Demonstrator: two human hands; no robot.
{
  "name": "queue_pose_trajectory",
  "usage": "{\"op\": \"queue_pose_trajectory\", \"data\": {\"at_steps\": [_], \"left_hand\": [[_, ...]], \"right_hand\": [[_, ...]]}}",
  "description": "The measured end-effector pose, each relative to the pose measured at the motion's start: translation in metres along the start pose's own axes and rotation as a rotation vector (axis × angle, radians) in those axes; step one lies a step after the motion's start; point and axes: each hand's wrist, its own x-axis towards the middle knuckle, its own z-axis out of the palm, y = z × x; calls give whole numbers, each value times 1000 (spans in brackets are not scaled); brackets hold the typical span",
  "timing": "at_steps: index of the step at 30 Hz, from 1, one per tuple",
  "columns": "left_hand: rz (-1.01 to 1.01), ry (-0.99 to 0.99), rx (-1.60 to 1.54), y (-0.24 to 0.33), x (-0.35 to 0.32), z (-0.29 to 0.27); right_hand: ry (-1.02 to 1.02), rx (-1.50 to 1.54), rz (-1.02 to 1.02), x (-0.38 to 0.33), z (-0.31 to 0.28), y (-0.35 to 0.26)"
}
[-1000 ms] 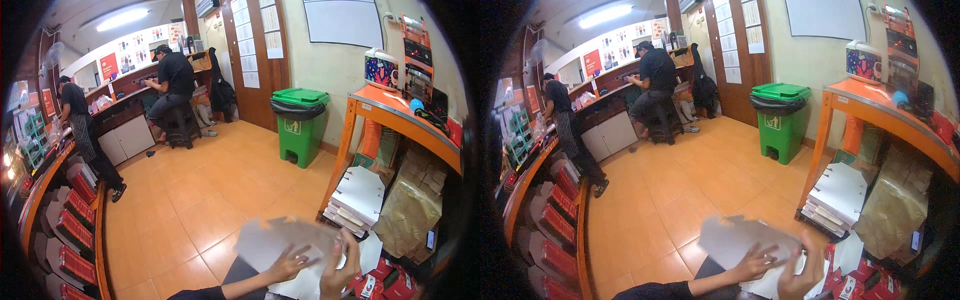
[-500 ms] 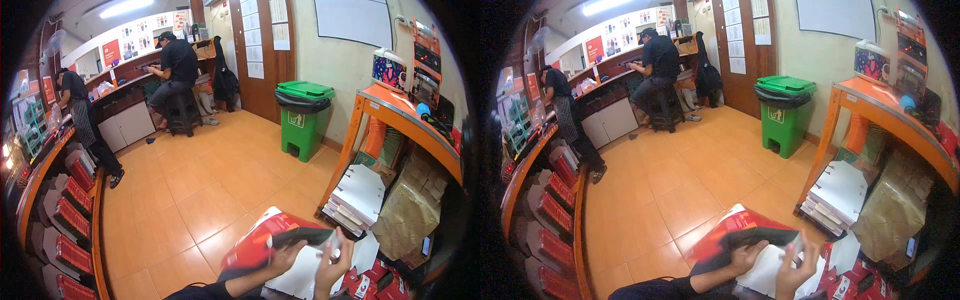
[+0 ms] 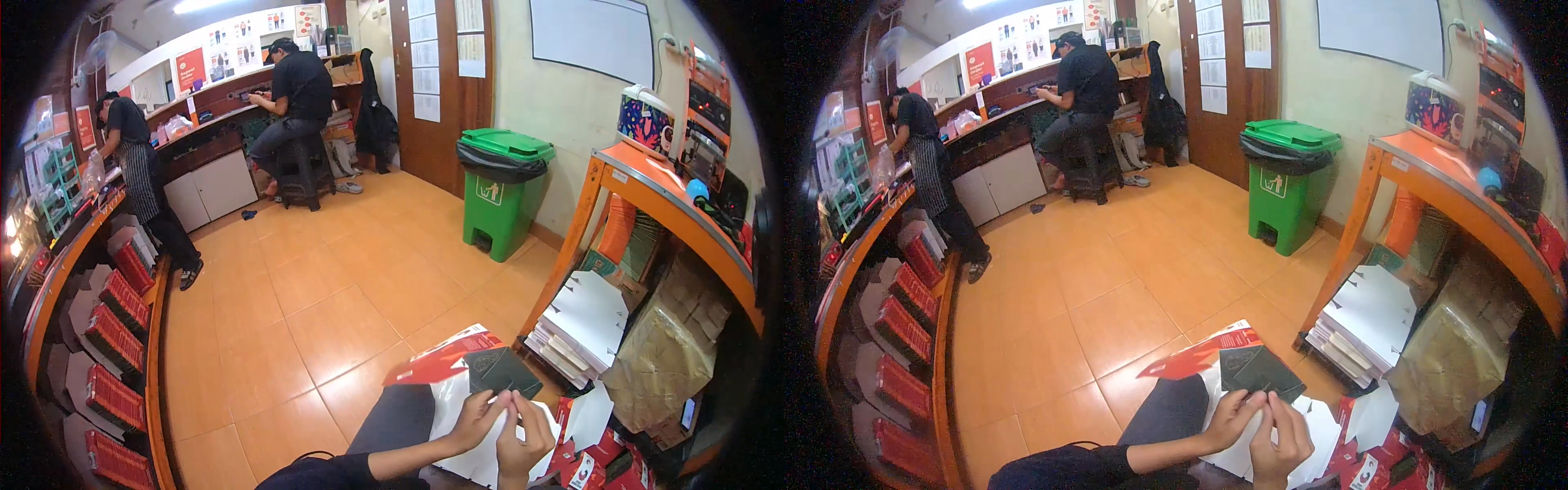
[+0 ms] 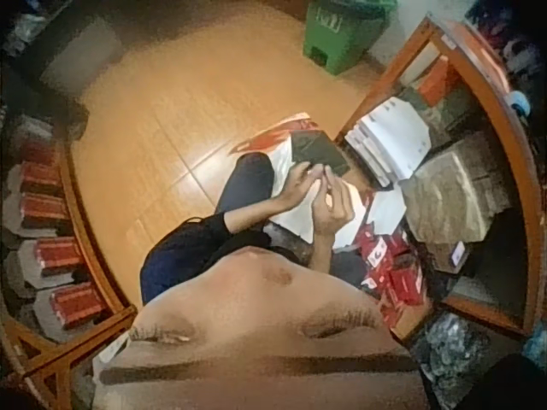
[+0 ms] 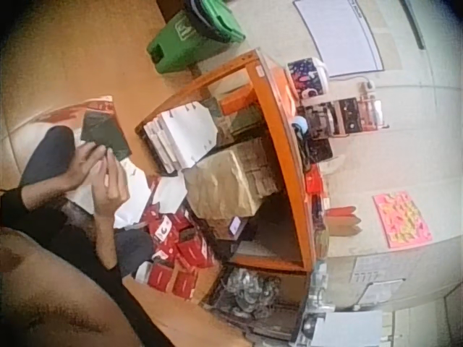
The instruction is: The person assembles cardboard takeout food boxes by hand, folding the flaps and interlocking the tabs to create the box shape before placing them in a pile.
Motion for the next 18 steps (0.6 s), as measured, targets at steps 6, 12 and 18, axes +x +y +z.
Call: {"op": "queue_pose_trajectory", "data": {"at_steps": [6, 12, 18], "left_hand": [[323, -391, 596, -34, -7, -20], [435, -494, 912, -2, -14, -3], [480, -459, 632, -7, -1, -29]], "right_hand": [[-115, -136, -58, 27, -8, -33], [50, 274, 299, 15, -25, 56], [-126, 207, -124, 37, -49, 39]]}}
